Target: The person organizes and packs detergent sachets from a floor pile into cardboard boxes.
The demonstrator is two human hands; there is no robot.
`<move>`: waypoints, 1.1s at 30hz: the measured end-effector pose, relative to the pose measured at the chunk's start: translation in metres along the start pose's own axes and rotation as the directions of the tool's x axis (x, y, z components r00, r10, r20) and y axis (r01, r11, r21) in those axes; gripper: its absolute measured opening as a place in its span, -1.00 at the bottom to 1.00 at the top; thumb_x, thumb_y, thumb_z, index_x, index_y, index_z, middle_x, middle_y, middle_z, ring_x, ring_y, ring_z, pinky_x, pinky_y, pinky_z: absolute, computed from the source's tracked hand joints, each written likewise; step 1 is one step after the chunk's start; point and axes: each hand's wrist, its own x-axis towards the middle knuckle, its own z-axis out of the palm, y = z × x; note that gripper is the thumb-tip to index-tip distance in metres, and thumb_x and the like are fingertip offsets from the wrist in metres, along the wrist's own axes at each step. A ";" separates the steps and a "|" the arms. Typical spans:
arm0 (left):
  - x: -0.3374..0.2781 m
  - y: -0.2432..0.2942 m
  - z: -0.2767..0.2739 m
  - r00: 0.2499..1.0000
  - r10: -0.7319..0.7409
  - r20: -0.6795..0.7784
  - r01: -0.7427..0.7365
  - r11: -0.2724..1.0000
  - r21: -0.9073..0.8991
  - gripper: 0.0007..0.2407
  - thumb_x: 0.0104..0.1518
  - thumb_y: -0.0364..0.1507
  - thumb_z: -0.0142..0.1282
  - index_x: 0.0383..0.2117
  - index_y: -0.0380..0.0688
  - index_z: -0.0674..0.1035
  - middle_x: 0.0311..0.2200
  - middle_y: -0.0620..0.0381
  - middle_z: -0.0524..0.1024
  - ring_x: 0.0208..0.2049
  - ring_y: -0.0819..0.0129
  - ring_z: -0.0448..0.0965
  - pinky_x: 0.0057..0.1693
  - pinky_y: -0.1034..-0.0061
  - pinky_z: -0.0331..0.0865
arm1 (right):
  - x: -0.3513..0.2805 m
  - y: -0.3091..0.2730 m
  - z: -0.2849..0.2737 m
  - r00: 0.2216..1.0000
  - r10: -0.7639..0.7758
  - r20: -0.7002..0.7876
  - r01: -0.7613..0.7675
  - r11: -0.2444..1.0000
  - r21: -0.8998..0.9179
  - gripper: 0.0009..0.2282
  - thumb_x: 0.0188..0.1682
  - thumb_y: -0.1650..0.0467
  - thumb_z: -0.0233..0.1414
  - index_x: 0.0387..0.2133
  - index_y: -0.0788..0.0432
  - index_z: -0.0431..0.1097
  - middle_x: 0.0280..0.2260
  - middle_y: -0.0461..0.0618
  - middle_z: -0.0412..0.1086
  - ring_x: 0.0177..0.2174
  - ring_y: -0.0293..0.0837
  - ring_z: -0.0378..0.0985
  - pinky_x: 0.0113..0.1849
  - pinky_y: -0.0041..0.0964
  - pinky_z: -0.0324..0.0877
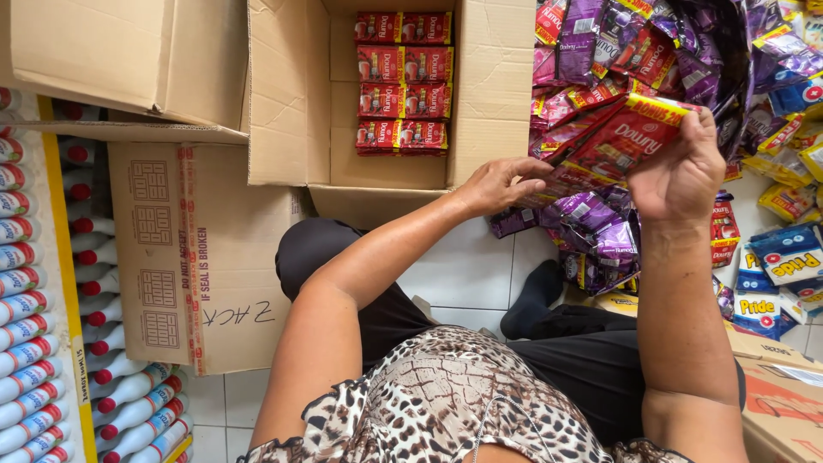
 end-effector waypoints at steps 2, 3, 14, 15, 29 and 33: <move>-0.002 -0.018 0.010 0.981 -0.172 0.085 0.176 0.983 -0.044 -0.70 0.23 -0.26 0.15 0.05 -0.04 0.60 -0.04 0.08 0.66 -0.01 0.29 0.65 0.11 0.40 0.47 | 0.001 -0.003 -0.009 1.000 -0.027 -0.001 0.027 0.999 0.038 -0.92 0.35 0.40 -0.06 -0.06 0.11 0.37 -0.03 -0.04 0.48 0.03 -0.06 0.47 0.24 0.09 0.23; -0.003 -0.022 0.012 0.982 -0.172 0.082 0.176 0.983 -0.044 -0.70 0.23 -0.26 0.15 0.05 -0.04 0.60 -0.04 0.08 0.66 -0.01 0.29 0.65 0.11 0.40 0.47 | 0.003 -0.004 -0.013 1.000 -0.025 0.001 0.025 0.999 0.037 -0.92 0.35 0.40 -0.06 -0.06 0.11 0.37 -0.03 -0.04 0.48 0.03 -0.06 0.47 0.24 0.09 0.23; 0.002 -0.012 0.010 0.940 -0.314 0.134 0.319 0.947 -0.024 -0.70 0.11 -0.35 0.21 -0.03 -0.08 0.60 -0.24 0.09 0.69 -0.17 0.29 0.69 0.01 0.39 0.52 | 0.011 -0.012 -0.027 1.000 -0.029 -0.012 0.030 0.994 0.109 -0.88 0.31 0.33 -0.06 -0.07 0.07 0.40 0.13 -0.04 0.46 0.14 -0.02 0.42 0.34 0.13 0.17; 0.002 -0.011 0.010 0.940 -0.313 0.137 0.319 0.947 -0.024 -0.70 0.11 -0.35 0.21 -0.03 -0.08 0.60 -0.24 0.09 0.69 -0.17 0.29 0.69 0.01 0.39 0.52 | 0.011 -0.014 -0.028 0.999 -0.031 -0.015 0.032 0.994 0.109 -0.88 0.31 0.33 -0.06 -0.07 0.07 0.40 0.13 -0.04 0.46 0.14 -0.02 0.42 0.34 0.13 0.17; 0.003 0.023 -0.010 0.998 -0.022 -0.057 0.025 0.998 0.053 -0.86 0.14 -0.43 0.28 -0.29 -0.21 0.61 -0.33 0.06 0.55 -0.25 0.28 0.64 -0.07 0.44 0.51 | 0.041 -0.001 -0.139 0.914 -0.297 -0.277 0.297 0.954 -0.043 -0.86 0.23 0.42 0.10 -0.31 0.07 0.29 -0.18 -0.01 0.47 -0.07 0.01 0.60 0.03 0.03 0.51; 0.007 0.039 -0.022 0.999 -0.003 -0.050 0.003 1.000 -0.008 -0.87 0.14 -0.47 0.28 -0.27 -0.21 0.61 -0.30 0.08 0.55 -0.23 0.32 0.64 -0.06 0.46 0.52 | 0.047 0.030 -0.162 0.879 -0.297 -0.373 0.281 0.955 -0.096 -0.84 0.21 0.46 0.09 -0.37 0.08 0.28 -0.29 -0.01 0.48 -0.21 -0.03 0.63 -0.05 0.00 0.62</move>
